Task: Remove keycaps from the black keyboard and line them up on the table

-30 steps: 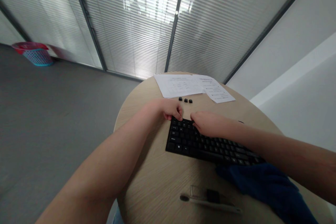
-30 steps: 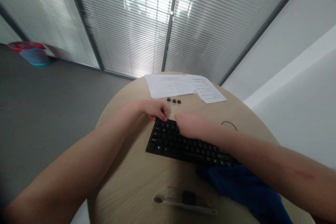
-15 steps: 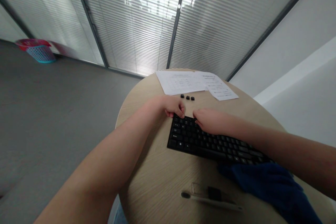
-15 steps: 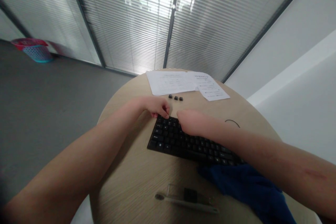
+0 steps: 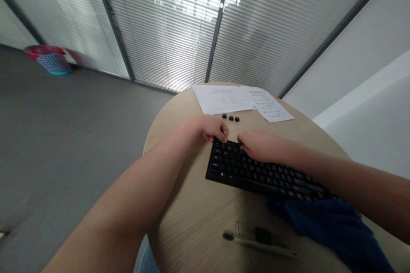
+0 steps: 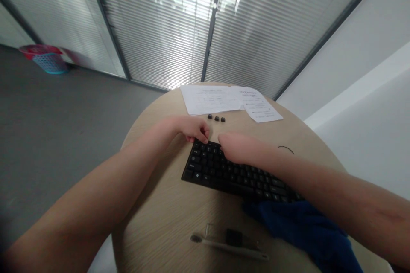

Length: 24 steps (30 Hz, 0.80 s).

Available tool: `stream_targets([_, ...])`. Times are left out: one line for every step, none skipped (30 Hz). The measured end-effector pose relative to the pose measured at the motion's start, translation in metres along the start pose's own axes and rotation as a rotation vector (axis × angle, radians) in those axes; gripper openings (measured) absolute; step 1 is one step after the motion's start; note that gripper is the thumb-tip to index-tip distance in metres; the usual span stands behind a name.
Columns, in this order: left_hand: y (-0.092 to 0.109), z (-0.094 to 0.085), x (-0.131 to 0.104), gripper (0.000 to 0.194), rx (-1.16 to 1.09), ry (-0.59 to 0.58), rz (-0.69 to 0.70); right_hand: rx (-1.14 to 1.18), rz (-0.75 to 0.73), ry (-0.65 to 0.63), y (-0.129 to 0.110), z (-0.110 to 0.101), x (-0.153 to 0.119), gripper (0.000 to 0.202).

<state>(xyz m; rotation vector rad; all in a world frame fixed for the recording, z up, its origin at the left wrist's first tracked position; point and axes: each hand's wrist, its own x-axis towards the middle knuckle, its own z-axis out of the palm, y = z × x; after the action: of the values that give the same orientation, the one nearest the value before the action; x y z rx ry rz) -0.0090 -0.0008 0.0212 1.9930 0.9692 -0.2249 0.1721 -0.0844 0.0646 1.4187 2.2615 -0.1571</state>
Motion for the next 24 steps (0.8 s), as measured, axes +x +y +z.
stream_targets([0.000, 0.000, 0.000, 0.021, 0.000, -0.003, -0.004, 0.003, -0.004, 0.012, 0.000, 0.002, -0.001, 0.025])
stream_targets([0.000, 0.000, 0.000, 0.021, -0.001, -0.004, -0.007, 0.006, -0.013, 0.028, 0.000, 0.003, -0.003, 0.025])
stream_targets([0.001, 0.000, 0.000, 0.021, -0.001, -0.003, -0.010, 0.011, -0.027, 0.050, 0.000, 0.005, -0.004, 0.025])
stream_targets([0.001, 0.000, 0.000, 0.021, -0.002, -0.003, -0.010, 0.016, -0.044, 0.070, 0.002, 0.006, -0.005, 0.025])
stream_targets([0.001, 0.000, 0.000, 0.021, -0.003, -0.002, -0.011, 0.024, -0.062, 0.091, 0.003, 0.008, -0.007, 0.025])
stream_targets([0.001, 0.000, 0.000, 0.021, -0.004, -0.002, -0.010, 0.038, -0.079, 0.111, 0.005, 0.009, -0.008, 0.025])
stream_targets([0.001, -0.001, 0.000, 0.021, -0.004, -0.002, -0.007, 0.057, -0.099, 0.129, 0.007, 0.010, -0.010, 0.025])
stream_targets([0.001, -0.001, 0.000, 0.021, -0.005, -0.002, -0.006, 0.080, -0.125, 0.146, 0.010, 0.011, -0.011, 0.026])
stream_targets([0.001, -0.001, 0.000, 0.020, -0.007, -0.003, -0.005, 0.101, -0.156, 0.161, 0.012, 0.012, -0.011, 0.026])
stream_targets([0.000, -0.001, 0.000, 0.019, -0.008, -0.001, -0.004, 0.119, -0.188, 0.174, 0.015, 0.012, -0.011, 0.027])
stream_targets([0.000, -0.001, 0.000, 0.019, -0.011, -0.001, -0.002, 0.129, -0.217, 0.185, 0.017, 0.012, -0.011, 0.028])
stream_targets([-0.001, -0.001, 0.001, 0.019, -0.015, -0.003, 0.001, 0.129, -0.243, 0.191, 0.019, 0.012, -0.009, 0.028])
stream_targets([-0.002, -0.001, 0.001, 0.018, -0.020, -0.005, 0.004, 0.125, -0.263, 0.194, 0.020, 0.012, -0.008, 0.028])
stream_targets([-0.002, -0.001, 0.002, 0.018, -0.025, -0.006, 0.009, 0.119, -0.278, 0.193, 0.021, 0.011, -0.006, 0.028])
stream_targets([-0.003, -0.001, 0.003, 0.018, -0.029, -0.010, 0.017, 0.111, -0.284, 0.189, 0.022, 0.010, -0.003, 0.028])
stream_targets([-0.004, -0.001, 0.005, 0.018, -0.032, -0.016, 0.025, 0.102, -0.282, 0.178, 0.022, 0.009, -0.001, 0.028])
stream_targets([-0.005, -0.001, 0.006, 0.017, -0.033, -0.024, 0.032, 0.091, -0.274, 0.164, 0.021, 0.007, 0.002, 0.028])
stream_targets([-0.005, -0.001, 0.007, 0.017, -0.034, -0.030, 0.035, 0.076, -0.261, 0.151, 0.020, 0.006, 0.004, 0.027])
stream_targets([-0.006, -0.002, 0.008, 0.017, -0.035, -0.035, 0.033, 0.057, -0.243, 0.143, 0.018, 0.005, 0.006, 0.027])
stream_targets([-0.006, -0.002, 0.009, 0.017, -0.036, -0.039, 0.027, 0.037, -0.224, 0.140, 0.016, 0.004, 0.007, 0.027])
stream_targets([-0.006, -0.002, 0.009, 0.017, -0.037, -0.038, 0.020, 0.019, -0.203, 0.143, 0.013, 0.004, 0.008, 0.027])
stream_targets([-0.006, -0.002, 0.010, 0.017, -0.038, -0.036, 0.016, 0.004, -0.182, 0.148, 0.011, 0.003, 0.008, 0.027])
stream_targets([-0.006, -0.001, 0.009, 0.017, -0.039, -0.034, 0.016, -0.008, -0.161, 0.155, 0.008, 0.002, 0.008, 0.027])
stream_targets([-0.006, -0.001, 0.009, 0.017, -0.038, -0.030, 0.018, -0.012, -0.139, 0.157, 0.005, 0.002, 0.007, 0.027])
